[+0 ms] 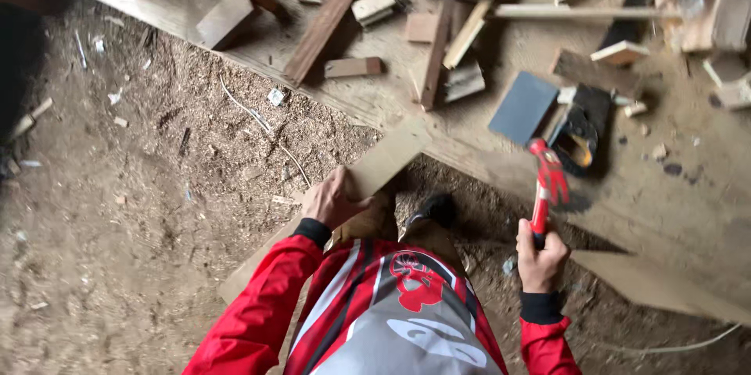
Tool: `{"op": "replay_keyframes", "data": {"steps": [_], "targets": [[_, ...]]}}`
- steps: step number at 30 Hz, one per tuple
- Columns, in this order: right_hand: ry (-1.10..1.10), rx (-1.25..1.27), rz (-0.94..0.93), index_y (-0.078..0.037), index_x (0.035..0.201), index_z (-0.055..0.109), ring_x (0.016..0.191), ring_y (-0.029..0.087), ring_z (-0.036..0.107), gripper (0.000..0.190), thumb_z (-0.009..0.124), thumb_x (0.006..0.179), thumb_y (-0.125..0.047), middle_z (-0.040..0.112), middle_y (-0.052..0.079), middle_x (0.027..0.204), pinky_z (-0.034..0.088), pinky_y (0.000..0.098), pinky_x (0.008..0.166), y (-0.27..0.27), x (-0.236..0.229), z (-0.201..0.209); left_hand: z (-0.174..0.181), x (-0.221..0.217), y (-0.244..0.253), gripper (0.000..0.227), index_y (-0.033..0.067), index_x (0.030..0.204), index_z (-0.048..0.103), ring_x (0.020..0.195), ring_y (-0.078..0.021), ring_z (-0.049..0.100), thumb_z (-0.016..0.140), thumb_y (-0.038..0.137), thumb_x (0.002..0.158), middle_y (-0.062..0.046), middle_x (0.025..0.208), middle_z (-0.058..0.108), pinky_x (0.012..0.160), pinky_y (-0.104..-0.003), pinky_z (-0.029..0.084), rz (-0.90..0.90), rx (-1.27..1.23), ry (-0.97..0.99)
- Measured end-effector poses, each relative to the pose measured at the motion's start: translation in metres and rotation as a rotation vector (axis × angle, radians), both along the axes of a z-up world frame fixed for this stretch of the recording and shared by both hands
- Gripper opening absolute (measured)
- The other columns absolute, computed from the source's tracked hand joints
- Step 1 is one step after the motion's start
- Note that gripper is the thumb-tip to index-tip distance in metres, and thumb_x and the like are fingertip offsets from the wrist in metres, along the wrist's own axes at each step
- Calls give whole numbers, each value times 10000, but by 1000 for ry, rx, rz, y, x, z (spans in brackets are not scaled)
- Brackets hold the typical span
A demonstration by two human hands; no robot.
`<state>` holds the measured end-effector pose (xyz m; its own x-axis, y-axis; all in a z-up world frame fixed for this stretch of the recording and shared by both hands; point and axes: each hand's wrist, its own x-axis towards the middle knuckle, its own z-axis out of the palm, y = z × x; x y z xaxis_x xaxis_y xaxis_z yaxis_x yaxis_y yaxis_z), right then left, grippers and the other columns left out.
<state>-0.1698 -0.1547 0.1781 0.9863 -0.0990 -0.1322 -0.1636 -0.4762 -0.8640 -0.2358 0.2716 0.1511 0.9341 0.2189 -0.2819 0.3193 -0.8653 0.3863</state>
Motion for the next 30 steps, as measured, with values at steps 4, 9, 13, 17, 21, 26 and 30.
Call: {"op": "replay_keyframes", "data": {"steps": [4, 9, 13, 17, 21, 26, 30], "targets": [[118, 188, -9, -10, 876, 633, 521, 94, 539, 232, 698, 996, -198, 598, 27, 660, 404, 283, 479, 46, 31, 1, 26, 9, 39, 779, 36, 1069, 505, 720, -351, 709, 754, 708, 765, -170, 815, 695, 638, -467, 567, 161, -50, 39], [150, -52, 25, 21, 766, 588, 504, 129, 556, 371, 754, 984, -229, 616, 58, 628, 422, 323, 470, 121, 55, -23, 32, 26, 105, 859, 13, 1171, 495, 657, -331, 704, 719, 737, 766, -167, 774, 699, 568, -463, 555, 195, -15, 172], [-83, -450, 118, 16, 740, 590, 521, 200, 474, 421, 818, 974, -249, 535, 121, 614, 386, 370, 544, 179, 72, -32, 35, 42, 162, 816, 43, 1147, 547, 686, -327, 704, 717, 753, 782, -165, 795, 722, 591, -437, 540, 244, -78, 128], [7, -170, 53, -20, 738, 578, 492, 170, 503, 352, 764, 925, -254, 530, 73, 591, 386, 368, 500, 225, 103, -49, 18, 73, 209, 1018, -79, 1281, 453, 626, -327, 706, 759, 711, 718, -215, 829, 697, 500, -421, 555, 232, -139, 17], [515, -38, 108, -1, 680, 586, 465, 210, 521, 421, 735, 925, -309, 548, 80, 566, 387, 409, 452, 260, 125, -53, 11, 61, 240, 756, 32, 1035, 509, 643, -340, 682, 739, 702, 771, -173, 799, 686, 547, -449, 531, 237, -147, 109], [348, -358, 345, 5, 656, 651, 487, 259, 626, 483, 730, 914, -396, 622, 153, 549, 466, 433, 514, 289, 150, -44, -8, 55, 254, 775, 45, 1033, 507, 664, -364, 689, 756, 718, 742, -185, 794, 686, 557, -456, 535, 246, -106, 27], [353, -394, 439, 40, 684, 639, 513, 324, 618, 521, 734, 924, -412, 579, 228, 588, 452, 472, 548, 322, 164, -50, -17, 48, 248, 818, 52, 1040, 515, 688, -351, 704, 743, 758, 696, -169, 825, 704, 536, -465, 541, 341, -2, 141]]}}
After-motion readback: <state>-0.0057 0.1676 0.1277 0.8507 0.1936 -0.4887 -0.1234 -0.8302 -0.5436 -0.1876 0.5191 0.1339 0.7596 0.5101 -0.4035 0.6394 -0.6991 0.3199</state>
